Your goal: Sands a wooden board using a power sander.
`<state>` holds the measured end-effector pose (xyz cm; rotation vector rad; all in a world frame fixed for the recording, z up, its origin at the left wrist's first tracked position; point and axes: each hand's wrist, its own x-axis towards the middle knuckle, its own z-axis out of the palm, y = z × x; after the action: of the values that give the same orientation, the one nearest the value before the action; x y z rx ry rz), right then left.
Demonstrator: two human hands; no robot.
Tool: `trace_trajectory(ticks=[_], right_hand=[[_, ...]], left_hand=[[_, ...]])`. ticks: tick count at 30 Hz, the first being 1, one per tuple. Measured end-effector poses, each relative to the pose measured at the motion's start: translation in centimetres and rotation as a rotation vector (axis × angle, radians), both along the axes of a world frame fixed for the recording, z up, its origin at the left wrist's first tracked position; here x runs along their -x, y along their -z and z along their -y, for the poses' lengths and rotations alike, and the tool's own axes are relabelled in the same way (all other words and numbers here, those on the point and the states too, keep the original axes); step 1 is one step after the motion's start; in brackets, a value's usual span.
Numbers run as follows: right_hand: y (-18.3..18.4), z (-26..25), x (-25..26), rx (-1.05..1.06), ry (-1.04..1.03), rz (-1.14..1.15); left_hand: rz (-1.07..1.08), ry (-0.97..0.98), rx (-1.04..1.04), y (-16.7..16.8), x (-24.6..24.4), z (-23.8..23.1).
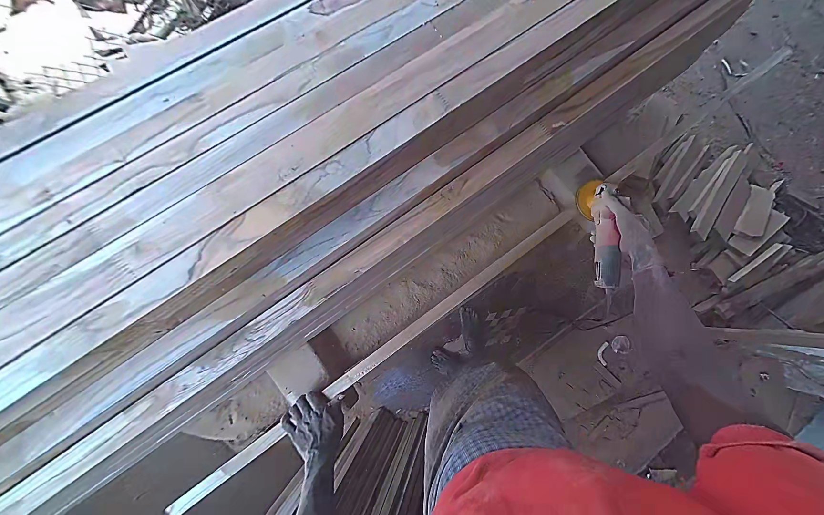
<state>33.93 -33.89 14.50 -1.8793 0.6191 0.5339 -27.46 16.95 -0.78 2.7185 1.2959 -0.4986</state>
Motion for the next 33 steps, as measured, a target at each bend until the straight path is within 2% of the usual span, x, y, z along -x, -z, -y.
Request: trace_trajectory(ticks=[3, 5, 8, 11, 14, 16, 19, 22, 25, 29, 31, 33], right_hand=[[-1.0, 1.1, -1.2, 0.032, -0.007, 0.036], [-1.7, -1.0, 0.9, 0.07, -0.075, -0.026], [-0.3, -5.7, 5.7, 0.068, -0.239, -0.137], [0.9, -11.5, 12.1, 0.057, -0.408, -0.23], [1.8, -17.9, 19.3, 0.065, -0.565, -0.278], [2.4, -21.7, 24.4, 0.049, -0.67, -0.29], [3.4, -26.9, 31.5, 0.028, -0.8, -0.31], [4.8, -32.0, 39.1, 0.035, -0.938, -0.34], [6.3, -37.5, 46.2, 0.094, -1.067, -0.322], [7.4, -45.0, 54.3, 0.19, -1.219, -0.295], [7.6, -48.3, 57.3, 0.229, -1.308, -0.287], [7.5, -50.9, 60.1, 0.24, -1.367, -0.275]], left_hand=[[-0.008, -0.014, 0.021, -0.2, -2.2, 1.5], [-0.014, -0.022, 0.061, -0.4, -4.8, 4.2], [0.051, -0.041, 0.11, -1.0, -10.1, 8.3], [0.113, -0.012, 0.229, -2.1, -14.6, 10.2], [0.203, 0.078, 0.335, -2.6, -13.9, 8.3], [0.248, 0.106, 0.335, -2.0, -9.9, 5.7], [0.257, 0.065, 0.239, -0.8, -1.0, -0.4], [0.193, -0.06, 0.152, -0.7, 10.3, -7.5], [0.136, -0.293, 0.154, -1.3, 21.2, -13.3], [0.188, -0.621, 0.177, -2.2, 33.4, -15.1], [0.221, -0.702, 0.191, -1.6, 36.7, -14.3], [0.258, -0.734, 0.246, -0.8, 37.8, -12.8]])
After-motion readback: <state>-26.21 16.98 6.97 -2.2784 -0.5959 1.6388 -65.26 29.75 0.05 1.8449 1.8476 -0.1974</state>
